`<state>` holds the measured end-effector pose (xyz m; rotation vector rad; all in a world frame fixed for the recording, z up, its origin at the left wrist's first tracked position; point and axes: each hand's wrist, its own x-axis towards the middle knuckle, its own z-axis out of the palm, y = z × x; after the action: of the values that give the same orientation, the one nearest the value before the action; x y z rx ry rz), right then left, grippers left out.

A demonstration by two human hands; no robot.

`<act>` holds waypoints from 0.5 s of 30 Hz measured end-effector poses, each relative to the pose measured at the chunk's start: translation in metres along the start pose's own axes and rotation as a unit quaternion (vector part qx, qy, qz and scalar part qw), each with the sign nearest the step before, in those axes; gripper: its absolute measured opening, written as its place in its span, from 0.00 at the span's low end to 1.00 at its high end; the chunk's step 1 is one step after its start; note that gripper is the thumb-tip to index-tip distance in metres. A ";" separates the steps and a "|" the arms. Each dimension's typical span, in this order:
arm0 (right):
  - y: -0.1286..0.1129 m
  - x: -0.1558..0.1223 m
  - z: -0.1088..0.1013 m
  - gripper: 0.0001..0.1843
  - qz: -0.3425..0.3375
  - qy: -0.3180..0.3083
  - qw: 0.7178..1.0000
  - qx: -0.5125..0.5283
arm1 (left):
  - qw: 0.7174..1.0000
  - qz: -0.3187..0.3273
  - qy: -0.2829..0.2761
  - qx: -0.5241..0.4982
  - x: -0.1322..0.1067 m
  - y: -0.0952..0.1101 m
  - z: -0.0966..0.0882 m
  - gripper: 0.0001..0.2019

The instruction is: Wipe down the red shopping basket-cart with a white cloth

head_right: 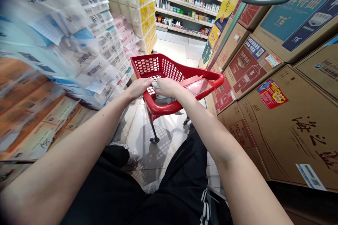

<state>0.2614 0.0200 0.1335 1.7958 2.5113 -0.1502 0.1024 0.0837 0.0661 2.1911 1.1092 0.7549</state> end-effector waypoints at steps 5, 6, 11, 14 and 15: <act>-0.001 0.008 0.002 0.16 0.063 0.004 0.998 0.005 | 0.999 -0.009 0.027 -0.026 -0.007 0.002 0.003 0.23; 0.000 0.009 0.002 0.17 0.080 0.005 0.997 0.003 | 0.999 -0.013 0.027 -0.029 -0.008 0.004 0.004 0.23; 0.018 0.010 0.002 0.17 0.164 0.018 0.986 -0.019 | 0.999 -0.019 0.012 -0.042 -0.018 0.018 0.011 0.24; 0.028 0.003 0.000 0.17 0.160 0.014 0.986 -0.037 | 1.000 -0.011 0.020 -0.008 -0.023 0.028 0.017 0.25; 0.031 -0.001 0.000 0.17 0.148 0.011 0.988 -0.042 | 1.000 -0.006 0.024 0.006 -0.025 0.031 0.019 0.24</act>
<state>0.2914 0.0293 0.1321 2.1144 2.1923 -0.0128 0.1191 0.0426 0.0689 2.1844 1.1532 0.8015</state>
